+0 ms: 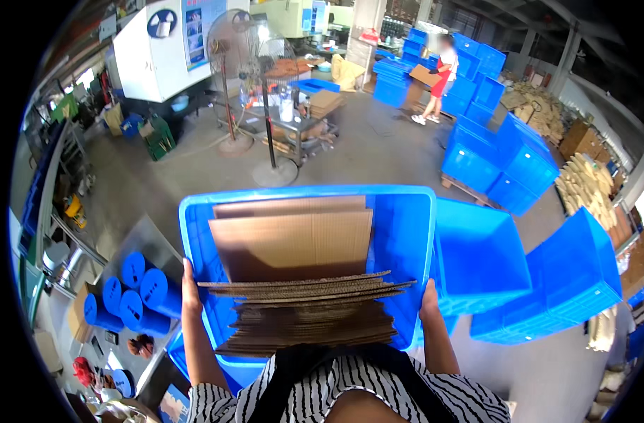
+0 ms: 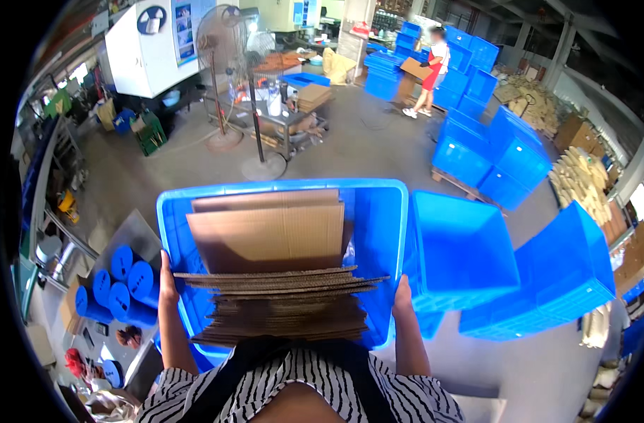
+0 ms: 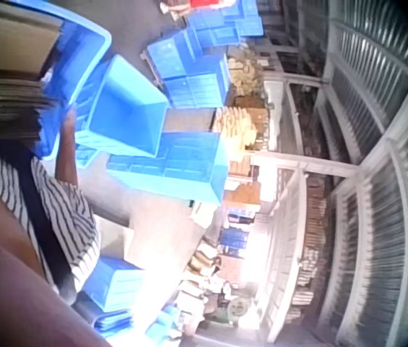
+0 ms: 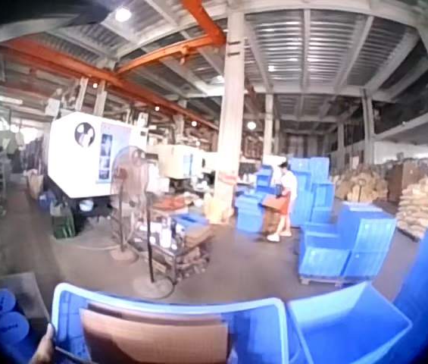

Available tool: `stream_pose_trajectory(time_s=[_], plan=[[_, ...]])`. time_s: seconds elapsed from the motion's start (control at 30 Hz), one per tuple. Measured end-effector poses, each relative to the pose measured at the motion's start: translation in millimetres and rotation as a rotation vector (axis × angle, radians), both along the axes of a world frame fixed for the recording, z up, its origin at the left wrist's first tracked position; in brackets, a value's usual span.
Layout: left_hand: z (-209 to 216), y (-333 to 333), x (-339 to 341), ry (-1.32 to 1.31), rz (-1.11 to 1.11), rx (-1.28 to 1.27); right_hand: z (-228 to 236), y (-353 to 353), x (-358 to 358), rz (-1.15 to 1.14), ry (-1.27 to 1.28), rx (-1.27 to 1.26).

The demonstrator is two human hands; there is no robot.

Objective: The person picks up a stack of flat cardboard sheets from a pile on the floor and places them into a blue plastic crate. The person then carries the crate across the warehouse floor and sets it down near a workbench.

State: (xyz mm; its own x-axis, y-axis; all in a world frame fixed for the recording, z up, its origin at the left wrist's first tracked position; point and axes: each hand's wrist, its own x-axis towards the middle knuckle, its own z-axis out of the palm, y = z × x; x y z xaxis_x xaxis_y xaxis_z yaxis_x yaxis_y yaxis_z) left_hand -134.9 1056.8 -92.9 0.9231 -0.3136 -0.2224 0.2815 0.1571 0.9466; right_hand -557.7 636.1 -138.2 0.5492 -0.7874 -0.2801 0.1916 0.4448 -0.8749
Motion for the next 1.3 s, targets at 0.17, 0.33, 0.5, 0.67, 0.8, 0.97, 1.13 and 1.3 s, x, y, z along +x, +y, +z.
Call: stream_pose_trajectory(time_s=[0.17,0.33,0.5,0.67,0.8,0.97,1.13,1.3], plan=[[-8,-88,32,0.043,0.063,-0.013,-23,-145,87,0.029,0.122,0.19],[-2,-128,70,0.06,0.088,-0.08,-9,-212,152,0.093,0.092,0.156],[-17,-188,125,0.081,0.103,-0.155,-26,-300,217,0.123,0.075,0.069],[-43,-237,199,0.052,0.177,-0.084,-24,-356,307,0.24,0.139,0.123],[-70,-348,290,0.067,0.072,-0.209,-49,-458,378,0.199,0.058,-0.114],[-79,-434,365,0.22,-0.069,-0.217,-9,-500,438,0.145,0.213,0.068],[-93,-583,449,0.309,-0.12,-0.036,-38,-633,456,0.052,0.274,0.048],[-90,-685,489,0.263,-0.126,0.131,-42,-701,472,0.032,0.417,0.016]])
